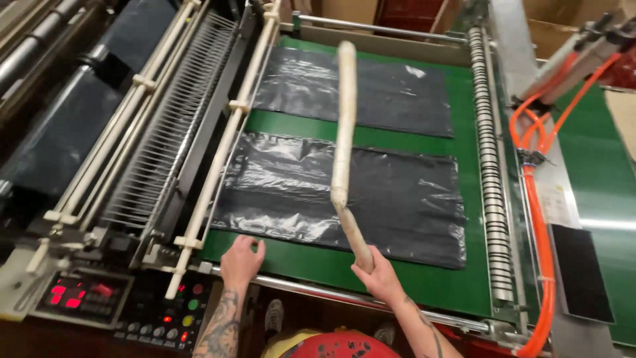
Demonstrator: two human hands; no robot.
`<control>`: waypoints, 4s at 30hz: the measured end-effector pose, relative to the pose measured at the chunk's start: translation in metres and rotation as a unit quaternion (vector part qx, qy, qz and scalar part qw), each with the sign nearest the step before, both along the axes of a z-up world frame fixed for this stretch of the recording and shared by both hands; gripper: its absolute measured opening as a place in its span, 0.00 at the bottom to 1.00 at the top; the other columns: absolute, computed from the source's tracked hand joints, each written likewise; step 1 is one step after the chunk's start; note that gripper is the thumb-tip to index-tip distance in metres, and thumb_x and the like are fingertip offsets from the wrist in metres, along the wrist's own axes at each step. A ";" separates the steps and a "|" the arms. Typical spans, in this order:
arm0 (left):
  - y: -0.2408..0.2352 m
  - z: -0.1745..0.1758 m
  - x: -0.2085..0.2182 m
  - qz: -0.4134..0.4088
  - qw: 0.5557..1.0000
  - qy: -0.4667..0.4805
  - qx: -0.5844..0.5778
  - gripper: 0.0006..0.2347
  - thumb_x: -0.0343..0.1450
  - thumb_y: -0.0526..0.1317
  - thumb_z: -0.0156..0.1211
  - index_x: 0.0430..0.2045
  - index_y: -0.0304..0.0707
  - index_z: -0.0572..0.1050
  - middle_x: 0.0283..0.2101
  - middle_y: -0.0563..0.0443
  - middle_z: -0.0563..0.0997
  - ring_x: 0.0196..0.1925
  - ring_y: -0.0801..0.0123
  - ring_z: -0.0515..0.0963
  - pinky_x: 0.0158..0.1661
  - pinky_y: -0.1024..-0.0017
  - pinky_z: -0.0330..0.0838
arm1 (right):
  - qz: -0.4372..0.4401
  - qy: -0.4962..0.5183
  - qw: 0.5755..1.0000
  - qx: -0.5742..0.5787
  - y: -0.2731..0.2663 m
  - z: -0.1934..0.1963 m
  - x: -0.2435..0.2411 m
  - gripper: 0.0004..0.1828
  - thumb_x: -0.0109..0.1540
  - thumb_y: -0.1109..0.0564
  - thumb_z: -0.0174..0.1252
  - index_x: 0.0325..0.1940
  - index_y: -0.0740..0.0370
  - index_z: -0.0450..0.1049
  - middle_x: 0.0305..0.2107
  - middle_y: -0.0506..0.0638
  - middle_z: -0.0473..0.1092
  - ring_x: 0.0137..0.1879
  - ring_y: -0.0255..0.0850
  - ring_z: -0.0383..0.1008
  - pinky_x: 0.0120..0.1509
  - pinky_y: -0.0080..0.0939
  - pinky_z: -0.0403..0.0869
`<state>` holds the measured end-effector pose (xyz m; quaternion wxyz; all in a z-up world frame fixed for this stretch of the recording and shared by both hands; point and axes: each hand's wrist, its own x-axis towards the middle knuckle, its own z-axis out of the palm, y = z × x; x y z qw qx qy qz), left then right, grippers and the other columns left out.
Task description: Using a PVC pipe to guide and flatten plastic bags as they exit a cutting machine onto a conveyor belt.
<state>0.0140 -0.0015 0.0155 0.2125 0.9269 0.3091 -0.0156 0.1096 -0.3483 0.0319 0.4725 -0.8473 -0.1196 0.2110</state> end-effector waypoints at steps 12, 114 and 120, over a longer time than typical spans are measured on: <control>0.002 -0.005 -0.001 0.009 0.999 -0.031 -0.005 0.15 0.74 0.53 0.50 0.31 0.45 0.80 0.40 0.58 0.80 0.23 0.65 0.79 0.24 0.69 0.72 | 0.084 0.007 0.996 0.006 0.058 0.051 0.004 0.13 0.60 0.50 0.63 0.46 0.52 0.71 0.33 0.43 0.71 0.37 0.37 0.68 0.45 0.40 0.67; 0.002 -0.021 -0.003 0.044 0.999 -0.017 0.010 0.15 0.70 0.57 0.49 0.32 0.54 0.79 0.41 0.59 0.80 0.40 0.54 0.86 0.45 0.57 0.81 | 0.023 0.014 0.997 0.067 0.074 0.044 0.025 0.19 0.57 0.57 0.68 0.52 0.54 0.74 0.22 0.53 0.75 0.30 0.42 0.77 0.38 0.44 0.76; 0.003 -0.027 -0.002 0.043 0.999 -0.022 0.007 0.14 0.70 0.57 0.48 0.32 0.55 0.78 0.41 0.58 0.79 0.40 0.53 0.86 0.45 0.57 0.81 | 0.032 -0.072 0.997 0.015 0.084 0.045 0.014 0.29 0.55 0.48 0.70 0.60 0.51 0.72 0.37 0.64 0.78 0.48 0.60 0.80 0.52 0.57 0.75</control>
